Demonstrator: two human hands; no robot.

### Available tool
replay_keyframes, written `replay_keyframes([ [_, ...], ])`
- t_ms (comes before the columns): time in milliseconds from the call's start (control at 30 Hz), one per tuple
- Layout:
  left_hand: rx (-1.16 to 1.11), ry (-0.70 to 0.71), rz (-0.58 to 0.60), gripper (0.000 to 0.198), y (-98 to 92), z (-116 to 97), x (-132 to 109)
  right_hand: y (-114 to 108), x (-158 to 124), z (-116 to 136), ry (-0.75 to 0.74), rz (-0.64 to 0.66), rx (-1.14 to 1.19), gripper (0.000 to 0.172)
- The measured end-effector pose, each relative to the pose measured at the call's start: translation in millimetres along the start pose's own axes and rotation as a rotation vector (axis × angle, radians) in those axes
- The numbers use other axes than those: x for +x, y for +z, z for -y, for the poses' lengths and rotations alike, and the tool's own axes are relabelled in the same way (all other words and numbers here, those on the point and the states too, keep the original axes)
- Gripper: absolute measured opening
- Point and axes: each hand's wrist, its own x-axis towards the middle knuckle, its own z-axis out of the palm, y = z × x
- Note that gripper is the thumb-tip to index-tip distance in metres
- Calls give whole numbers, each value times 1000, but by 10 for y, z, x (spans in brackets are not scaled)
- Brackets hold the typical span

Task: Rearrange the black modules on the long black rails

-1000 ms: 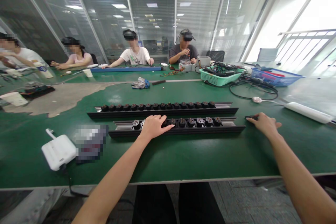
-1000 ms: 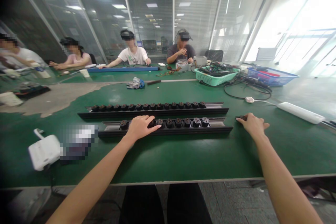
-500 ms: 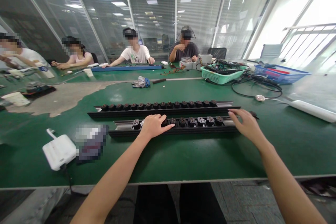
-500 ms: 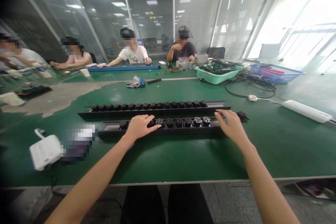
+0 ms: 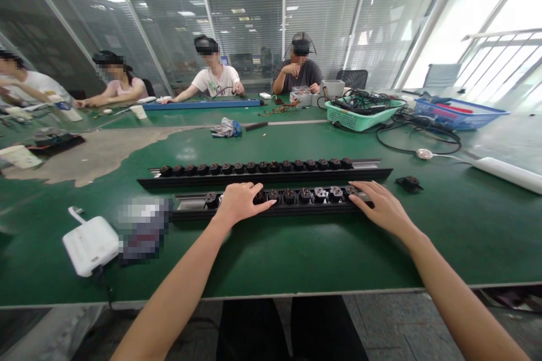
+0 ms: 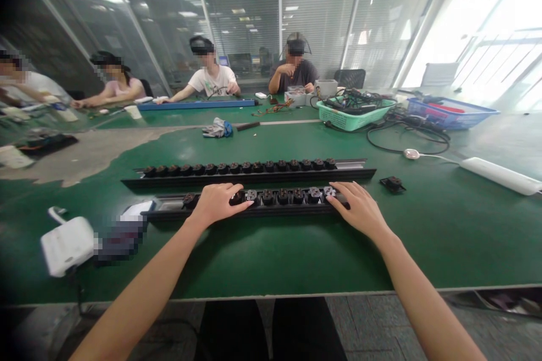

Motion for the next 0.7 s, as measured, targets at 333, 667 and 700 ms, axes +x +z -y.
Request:
replay_keyframes([
  [333,-23,0,-9,67,-20,-136,50,65,52,159,6,-8,-96,58],
  [667,-27,52,-24,63,53,-148,59,54,43,267,60,-83,-18,45],
  [700,-30,52,-30,63,60,-146,59,58,44,270,66,-82,-16,44],
])
